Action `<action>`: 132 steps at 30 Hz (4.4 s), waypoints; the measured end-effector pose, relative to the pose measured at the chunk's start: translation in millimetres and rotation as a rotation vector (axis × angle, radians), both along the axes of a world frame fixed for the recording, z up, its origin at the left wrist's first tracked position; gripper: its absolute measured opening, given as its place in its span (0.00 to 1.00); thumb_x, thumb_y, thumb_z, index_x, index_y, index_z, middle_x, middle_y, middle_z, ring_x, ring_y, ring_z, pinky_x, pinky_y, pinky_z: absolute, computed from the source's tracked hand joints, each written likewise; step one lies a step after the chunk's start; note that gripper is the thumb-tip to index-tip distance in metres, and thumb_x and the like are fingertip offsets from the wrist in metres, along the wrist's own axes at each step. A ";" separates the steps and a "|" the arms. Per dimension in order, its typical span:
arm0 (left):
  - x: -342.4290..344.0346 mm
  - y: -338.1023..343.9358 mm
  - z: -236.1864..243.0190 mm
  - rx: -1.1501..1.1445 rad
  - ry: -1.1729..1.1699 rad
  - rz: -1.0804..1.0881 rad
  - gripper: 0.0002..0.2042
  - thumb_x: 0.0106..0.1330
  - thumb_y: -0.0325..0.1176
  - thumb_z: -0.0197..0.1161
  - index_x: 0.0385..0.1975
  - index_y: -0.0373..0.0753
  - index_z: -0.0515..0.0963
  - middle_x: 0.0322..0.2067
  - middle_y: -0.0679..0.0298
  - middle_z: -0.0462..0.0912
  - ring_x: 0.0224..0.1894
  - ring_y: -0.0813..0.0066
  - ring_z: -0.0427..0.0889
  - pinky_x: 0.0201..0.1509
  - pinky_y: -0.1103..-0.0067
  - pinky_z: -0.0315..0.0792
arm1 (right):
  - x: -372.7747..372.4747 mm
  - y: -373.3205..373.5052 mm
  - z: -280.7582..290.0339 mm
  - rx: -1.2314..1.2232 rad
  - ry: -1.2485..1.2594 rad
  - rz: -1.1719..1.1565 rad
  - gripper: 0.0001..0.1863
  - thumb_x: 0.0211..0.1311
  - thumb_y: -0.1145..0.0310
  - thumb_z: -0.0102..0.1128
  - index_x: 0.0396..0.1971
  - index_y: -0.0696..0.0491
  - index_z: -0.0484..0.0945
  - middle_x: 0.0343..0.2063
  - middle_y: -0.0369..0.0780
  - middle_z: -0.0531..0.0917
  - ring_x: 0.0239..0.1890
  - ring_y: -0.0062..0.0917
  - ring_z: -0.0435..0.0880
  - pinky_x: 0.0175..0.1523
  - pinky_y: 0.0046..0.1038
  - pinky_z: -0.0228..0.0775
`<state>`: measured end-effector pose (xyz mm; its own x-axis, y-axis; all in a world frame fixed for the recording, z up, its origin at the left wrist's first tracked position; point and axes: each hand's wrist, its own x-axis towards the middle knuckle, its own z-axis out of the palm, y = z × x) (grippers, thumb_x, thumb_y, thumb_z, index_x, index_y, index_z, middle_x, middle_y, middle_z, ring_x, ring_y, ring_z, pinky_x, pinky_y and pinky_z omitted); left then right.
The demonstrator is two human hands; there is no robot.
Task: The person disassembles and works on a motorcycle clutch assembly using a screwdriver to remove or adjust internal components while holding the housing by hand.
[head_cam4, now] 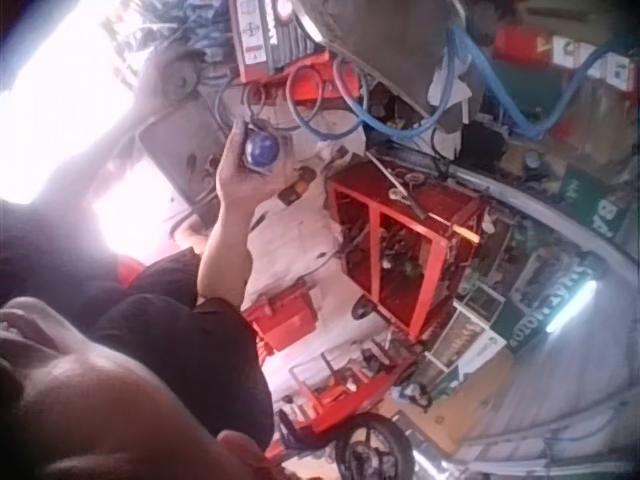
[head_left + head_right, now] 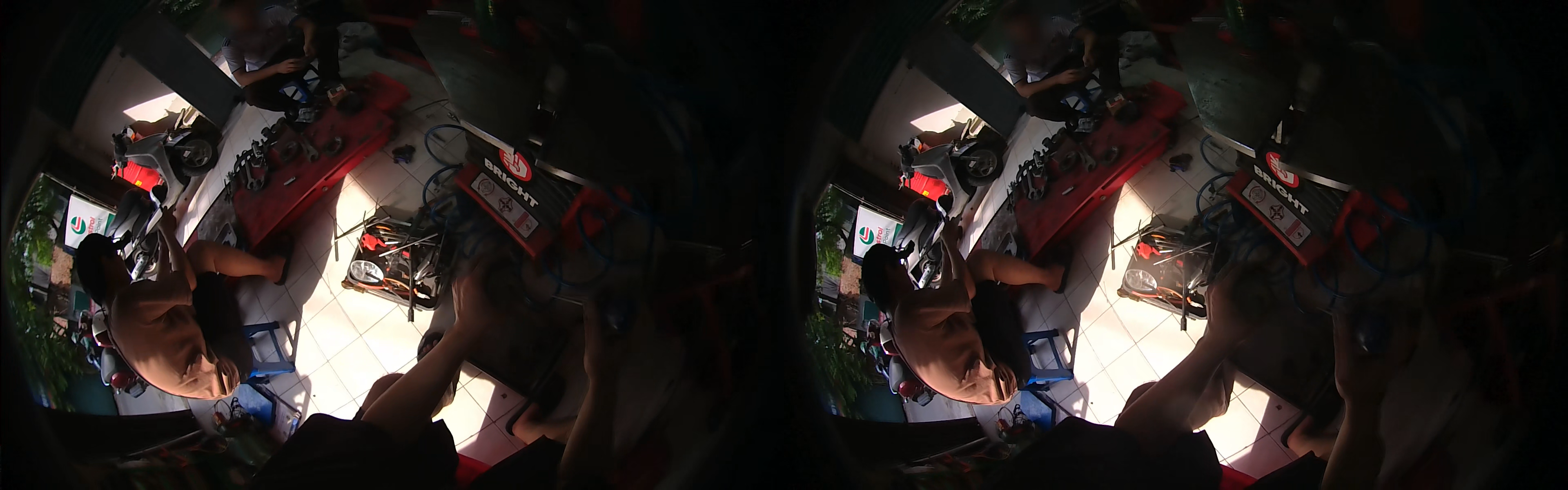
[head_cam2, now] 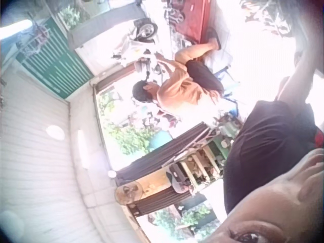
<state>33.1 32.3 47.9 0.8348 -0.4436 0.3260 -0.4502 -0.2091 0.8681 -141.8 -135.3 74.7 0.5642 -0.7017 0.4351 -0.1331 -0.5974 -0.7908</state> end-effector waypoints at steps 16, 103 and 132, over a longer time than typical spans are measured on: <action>52.3 3.8 -14.3 0.396 -0.580 0.143 0.19 0.53 0.33 0.67 0.46 0.40 0.76 0.45 0.54 0.77 0.46 0.51 0.79 0.44 0.65 0.76 | -32.0 -29.5 80.5 0.550 -0.224 0.519 0.27 0.53 0.78 0.67 0.54 0.61 0.71 0.47 0.48 0.82 0.45 0.34 0.84 0.52 0.32 0.77; 50.7 28.2 -18.7 0.374 -0.447 -0.014 0.19 0.50 0.31 0.65 0.45 0.39 0.76 0.44 0.53 0.76 0.43 0.51 0.78 0.41 0.64 0.77 | 7.2 21.2 104.9 -0.557 0.398 0.398 0.08 0.55 0.74 0.63 0.36 0.56 0.84 0.34 0.40 0.84 0.39 0.36 0.83 0.52 0.36 0.73; 31.5 11.1 -27.2 0.362 -0.450 -0.095 0.22 0.50 0.37 0.69 0.45 0.38 0.76 0.42 0.51 0.76 0.43 0.50 0.78 0.42 0.63 0.76 | -2.3 18.9 106.2 -0.316 0.692 0.301 0.11 0.54 0.66 0.65 0.36 0.53 0.82 0.24 0.45 0.82 0.30 0.44 0.81 0.39 0.42 0.70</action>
<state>64.6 43.5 20.7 0.6007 -0.6589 0.4527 -0.7891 -0.3976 0.4683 -144.0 -116.4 180.8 0.9224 -0.3796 0.0714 -0.3274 -0.8665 -0.3767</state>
